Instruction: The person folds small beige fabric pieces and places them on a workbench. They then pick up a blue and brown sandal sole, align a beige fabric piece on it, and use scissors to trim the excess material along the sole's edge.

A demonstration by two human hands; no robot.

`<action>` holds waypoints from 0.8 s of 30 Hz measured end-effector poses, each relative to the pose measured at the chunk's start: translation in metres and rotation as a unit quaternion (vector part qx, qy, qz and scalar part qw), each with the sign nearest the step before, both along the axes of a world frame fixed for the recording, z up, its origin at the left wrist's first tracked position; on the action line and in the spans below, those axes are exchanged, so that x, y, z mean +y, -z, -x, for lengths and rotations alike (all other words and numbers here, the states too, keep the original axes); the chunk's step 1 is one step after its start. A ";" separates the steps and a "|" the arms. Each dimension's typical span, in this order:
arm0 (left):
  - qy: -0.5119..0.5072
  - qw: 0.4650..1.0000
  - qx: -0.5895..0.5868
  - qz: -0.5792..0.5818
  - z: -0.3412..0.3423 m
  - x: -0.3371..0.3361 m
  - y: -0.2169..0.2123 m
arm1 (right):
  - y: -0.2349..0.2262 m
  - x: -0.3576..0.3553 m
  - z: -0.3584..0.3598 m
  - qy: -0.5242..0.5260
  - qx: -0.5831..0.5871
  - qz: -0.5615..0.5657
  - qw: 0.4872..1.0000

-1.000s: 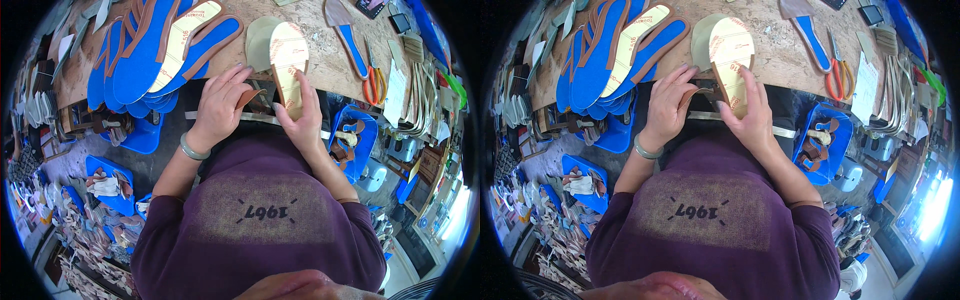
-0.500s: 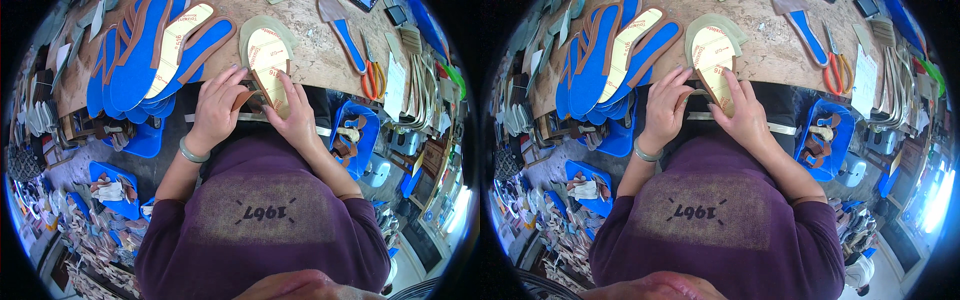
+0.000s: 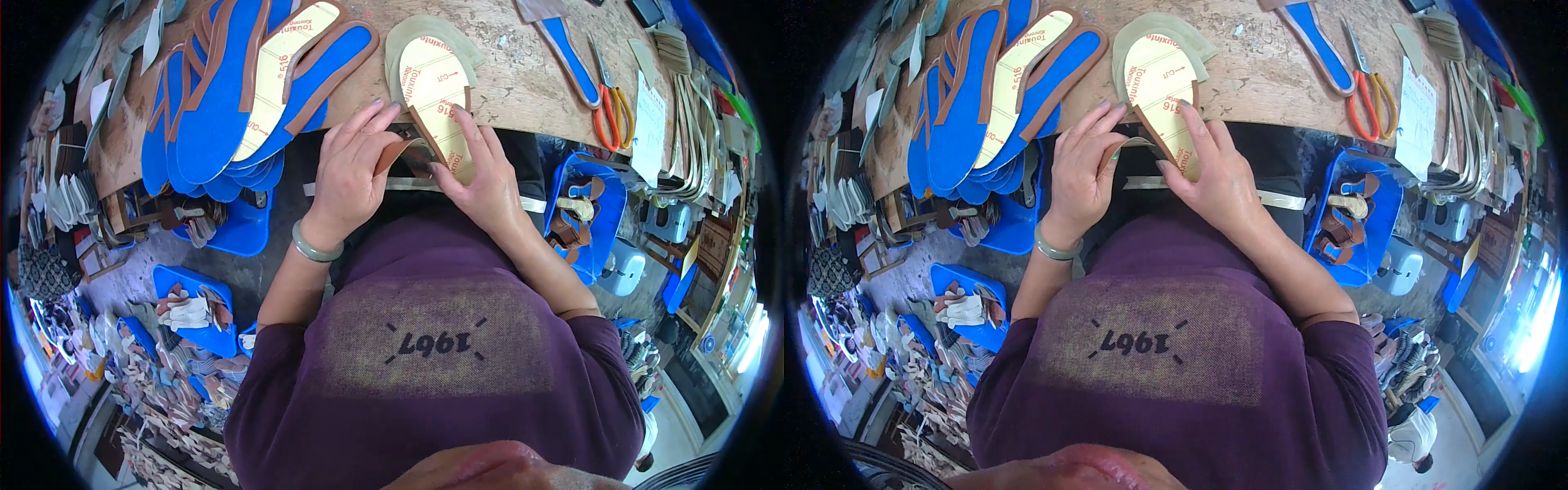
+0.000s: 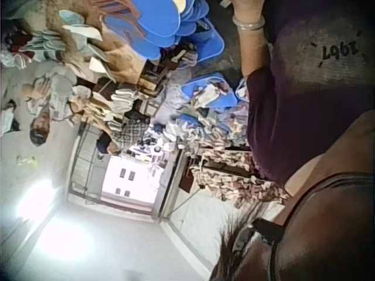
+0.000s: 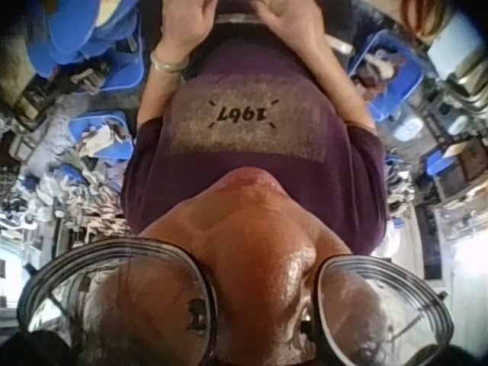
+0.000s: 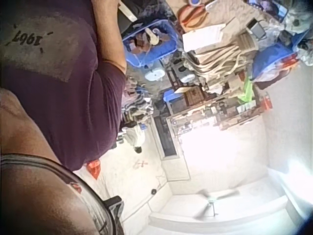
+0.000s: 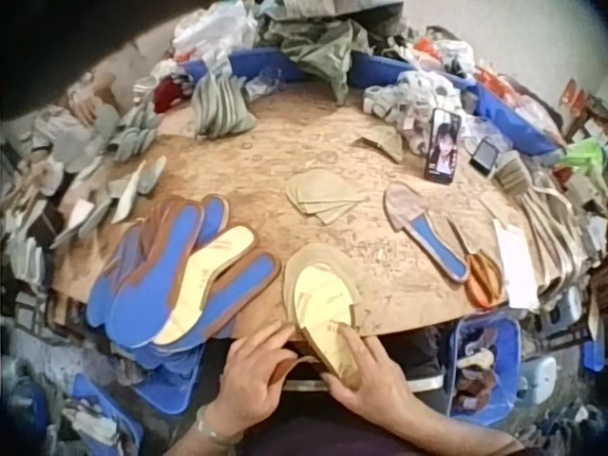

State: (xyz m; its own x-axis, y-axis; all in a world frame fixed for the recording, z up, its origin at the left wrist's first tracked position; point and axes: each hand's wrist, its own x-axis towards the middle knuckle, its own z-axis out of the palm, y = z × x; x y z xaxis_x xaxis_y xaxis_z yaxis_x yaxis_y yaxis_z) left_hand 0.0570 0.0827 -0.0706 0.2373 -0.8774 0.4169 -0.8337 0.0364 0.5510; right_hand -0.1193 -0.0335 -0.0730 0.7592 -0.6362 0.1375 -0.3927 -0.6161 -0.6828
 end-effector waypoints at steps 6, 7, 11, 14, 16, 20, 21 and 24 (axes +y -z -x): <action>0.006 1.000 0.016 -0.001 -0.002 0.002 0.003 | 0.002 -0.001 0.000 -0.007 -0.008 0.027 1.000; 0.007 1.000 0.018 -0.001 -0.002 0.001 0.002 | 0.002 -0.001 0.000 -0.007 0.002 0.033 0.999; 0.000 0.999 0.043 0.008 0.000 0.001 0.002 | -0.003 -0.001 0.001 -0.007 0.048 0.049 0.998; 0.037 0.998 0.013 0.045 0.005 -0.013 -0.003 | -0.009 -0.001 0.001 -0.007 0.078 0.058 0.995; 0.050 0.999 -0.021 -0.006 0.008 -0.018 -0.008 | -0.010 -0.001 0.001 -0.008 0.086 0.064 0.994; 0.062 0.994 -0.054 -0.073 0.003 -0.020 -0.015 | -0.009 -0.002 0.002 -0.008 0.091 0.071 0.993; 0.069 0.994 -0.048 -0.076 0.003 -0.021 -0.015 | -0.009 -0.002 0.003 -0.007 0.094 0.072 0.993; 0.083 0.992 0.093 -0.036 0.003 -0.017 -0.014 | -0.004 -0.003 0.005 -0.005 0.051 0.072 0.996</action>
State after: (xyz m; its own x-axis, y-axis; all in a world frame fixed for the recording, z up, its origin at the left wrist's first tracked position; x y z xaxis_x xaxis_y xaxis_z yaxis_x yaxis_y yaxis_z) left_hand 0.0544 0.0652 -0.0562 0.1551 -0.9364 0.3149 -0.7027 0.1194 0.7014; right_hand -0.1238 -0.0369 -0.0686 0.7798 -0.6082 0.1485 -0.4487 -0.7084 -0.5448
